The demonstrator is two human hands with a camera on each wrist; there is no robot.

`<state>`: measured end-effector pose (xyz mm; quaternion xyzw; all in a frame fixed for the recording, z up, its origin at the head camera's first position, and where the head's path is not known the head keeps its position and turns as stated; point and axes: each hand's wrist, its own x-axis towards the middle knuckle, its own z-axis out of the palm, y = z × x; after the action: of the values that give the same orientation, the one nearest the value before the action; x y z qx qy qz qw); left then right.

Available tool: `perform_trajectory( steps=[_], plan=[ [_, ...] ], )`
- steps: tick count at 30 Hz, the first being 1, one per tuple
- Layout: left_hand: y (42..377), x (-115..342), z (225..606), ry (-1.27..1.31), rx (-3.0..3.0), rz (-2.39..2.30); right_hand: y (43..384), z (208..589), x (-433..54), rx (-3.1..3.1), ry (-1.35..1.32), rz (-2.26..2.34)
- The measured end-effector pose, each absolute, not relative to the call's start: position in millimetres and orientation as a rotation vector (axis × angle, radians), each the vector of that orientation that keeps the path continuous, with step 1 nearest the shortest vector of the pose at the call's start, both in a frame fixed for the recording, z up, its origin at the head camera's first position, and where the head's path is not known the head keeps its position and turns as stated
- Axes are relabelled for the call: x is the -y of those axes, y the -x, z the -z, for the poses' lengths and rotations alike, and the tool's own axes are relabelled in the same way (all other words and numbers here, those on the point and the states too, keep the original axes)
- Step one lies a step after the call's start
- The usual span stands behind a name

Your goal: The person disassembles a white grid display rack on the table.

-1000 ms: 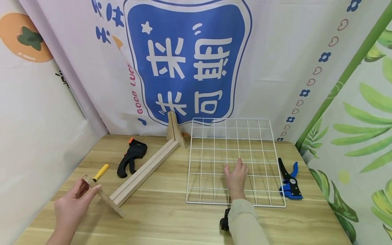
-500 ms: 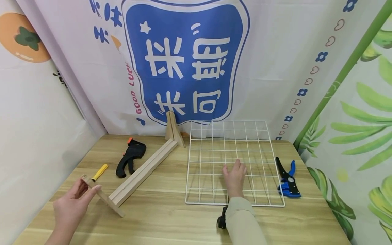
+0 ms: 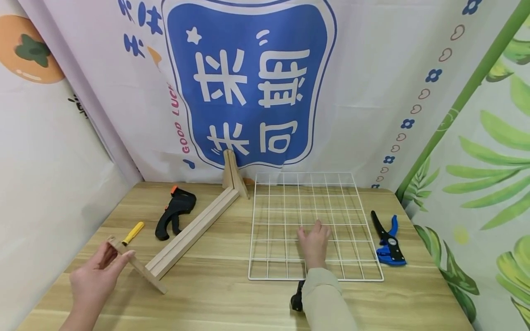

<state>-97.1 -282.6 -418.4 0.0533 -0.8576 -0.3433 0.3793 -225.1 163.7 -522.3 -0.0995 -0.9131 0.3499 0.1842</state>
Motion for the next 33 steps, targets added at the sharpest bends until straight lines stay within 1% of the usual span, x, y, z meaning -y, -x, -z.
perform_trajectory(
  steps=[7,15,33],
  plan=[
    [96.7,281.7,418.6,-0.115,2.176,0.877,224.8,526.0,-163.0,2.563,0.244,-0.939],
    [97.7,283.6,421.8,-0.112,2.177,0.856,223.3,526.1,-163.5,2.64,0.247,-0.986],
    [98.4,283.3,422.2,-0.122,2.169,0.87,219.9,522.9,-160.4,2.767,0.293,-0.816]
  ],
)
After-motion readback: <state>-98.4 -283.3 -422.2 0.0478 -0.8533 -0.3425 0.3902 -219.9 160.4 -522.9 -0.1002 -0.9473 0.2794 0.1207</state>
